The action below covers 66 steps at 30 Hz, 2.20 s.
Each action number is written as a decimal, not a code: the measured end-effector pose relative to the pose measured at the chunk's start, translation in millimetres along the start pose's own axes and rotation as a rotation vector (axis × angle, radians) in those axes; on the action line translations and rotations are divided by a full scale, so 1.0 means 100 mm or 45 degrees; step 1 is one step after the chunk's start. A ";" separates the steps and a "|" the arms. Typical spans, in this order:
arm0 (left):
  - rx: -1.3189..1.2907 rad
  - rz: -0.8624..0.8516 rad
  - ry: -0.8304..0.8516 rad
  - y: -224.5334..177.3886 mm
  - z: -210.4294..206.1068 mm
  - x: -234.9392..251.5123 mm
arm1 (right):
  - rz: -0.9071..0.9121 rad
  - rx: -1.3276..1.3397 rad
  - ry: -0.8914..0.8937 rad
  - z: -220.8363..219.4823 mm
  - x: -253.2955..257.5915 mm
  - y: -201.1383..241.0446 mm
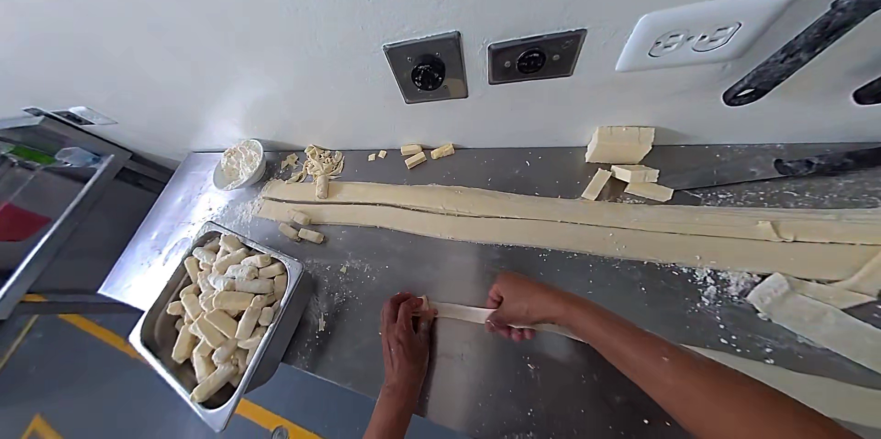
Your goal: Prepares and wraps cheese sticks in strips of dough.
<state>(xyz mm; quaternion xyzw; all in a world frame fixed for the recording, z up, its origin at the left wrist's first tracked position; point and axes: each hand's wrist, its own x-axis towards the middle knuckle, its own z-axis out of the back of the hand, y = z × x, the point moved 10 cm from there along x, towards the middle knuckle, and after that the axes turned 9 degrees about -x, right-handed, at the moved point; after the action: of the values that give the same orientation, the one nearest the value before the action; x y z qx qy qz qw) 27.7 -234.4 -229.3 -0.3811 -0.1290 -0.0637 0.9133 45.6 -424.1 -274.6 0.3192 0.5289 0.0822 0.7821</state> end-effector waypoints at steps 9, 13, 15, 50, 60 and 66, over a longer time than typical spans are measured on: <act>-0.024 -0.006 0.100 0.07 0.02 0.00 | -0.041 -0.302 -0.114 -0.28 -0.67 -0.31; -0.042 -0.138 0.076 -0.04 -0.20 -0.13 | 0.046 -0.230 -0.102 -0.46 -0.81 -0.32; -0.012 -0.168 0.021 -0.06 -0.19 -0.12 | 0.078 -0.276 -0.093 -0.52 -0.86 -0.30; -0.186 -0.270 0.168 -0.34 -0.48 -0.21 | 0.358 -0.147 -0.050 -0.92 -0.82 -0.16; -0.167 -0.224 0.211 -0.37 -0.47 -0.28 | 0.405 0.005 -0.045 -1.03 -0.72 -0.24; -0.151 -0.201 0.116 -0.43 -0.49 -0.30 | 0.355 0.149 -0.074 -1.02 -0.64 -0.34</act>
<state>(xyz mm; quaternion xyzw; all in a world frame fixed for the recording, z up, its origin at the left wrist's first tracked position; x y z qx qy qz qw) -0.7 -299.2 -241.7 -0.4198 -0.1127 -0.1601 0.8862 -78.6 -437.9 -269.3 0.4369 0.4606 0.1498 0.7580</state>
